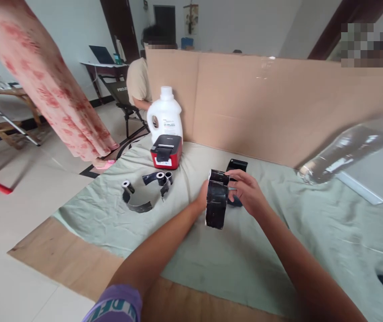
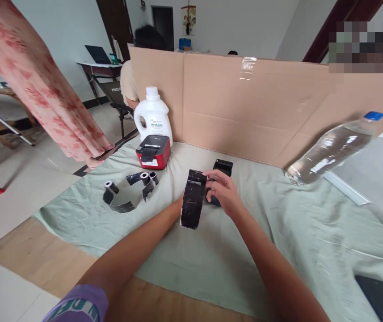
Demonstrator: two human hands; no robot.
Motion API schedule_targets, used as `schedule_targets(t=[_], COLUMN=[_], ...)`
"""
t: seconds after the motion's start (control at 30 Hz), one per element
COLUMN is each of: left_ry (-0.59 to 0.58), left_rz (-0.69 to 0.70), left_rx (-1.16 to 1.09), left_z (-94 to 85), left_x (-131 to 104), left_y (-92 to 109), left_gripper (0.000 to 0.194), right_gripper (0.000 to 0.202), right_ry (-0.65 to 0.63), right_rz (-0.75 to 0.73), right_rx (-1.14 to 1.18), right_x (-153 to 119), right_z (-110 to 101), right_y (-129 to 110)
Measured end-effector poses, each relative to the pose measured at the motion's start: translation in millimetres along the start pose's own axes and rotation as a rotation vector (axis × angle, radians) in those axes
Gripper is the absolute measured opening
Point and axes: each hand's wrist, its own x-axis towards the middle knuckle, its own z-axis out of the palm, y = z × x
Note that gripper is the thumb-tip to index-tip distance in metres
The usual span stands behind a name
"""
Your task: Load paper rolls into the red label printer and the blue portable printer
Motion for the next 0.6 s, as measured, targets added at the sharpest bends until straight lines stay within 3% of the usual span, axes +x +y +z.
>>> schedule_targets(t=[0.07, 0.17, 0.33, 0.43, 0.6], left_ry=[-0.013, 0.025, 0.158, 0.156, 0.108], left_rz=[0.001, 0.010, -0.008, -0.007, 0.029], left_rx=[-0.018, -0.048, -0.076, -0.036, 0.100], left_z=[3.4, 7.1, 11.1, 16.1, 22.4], left_x=[2, 5, -1, -7, -14], left_y=[-1, 1, 6, 9, 11], left_gripper=[0.029, 0.028, 0.023, 0.020, 0.016], right_gripper=[0.022, 0.028, 0.021, 0.016, 0.014], right_ry=[0.040, 0.070, 0.131, 0.178, 0.217], right_rz=[0.082, 0.100, -0.013, -0.042, -0.018], right_rx=[0.144, 0.117, -0.304, -0.574, -0.713], right_x=[-2, -1, 8, 14, 22], right_z=[-20, -38, -65, -81, -92], right_y=[-1, 3, 19, 34, 51])
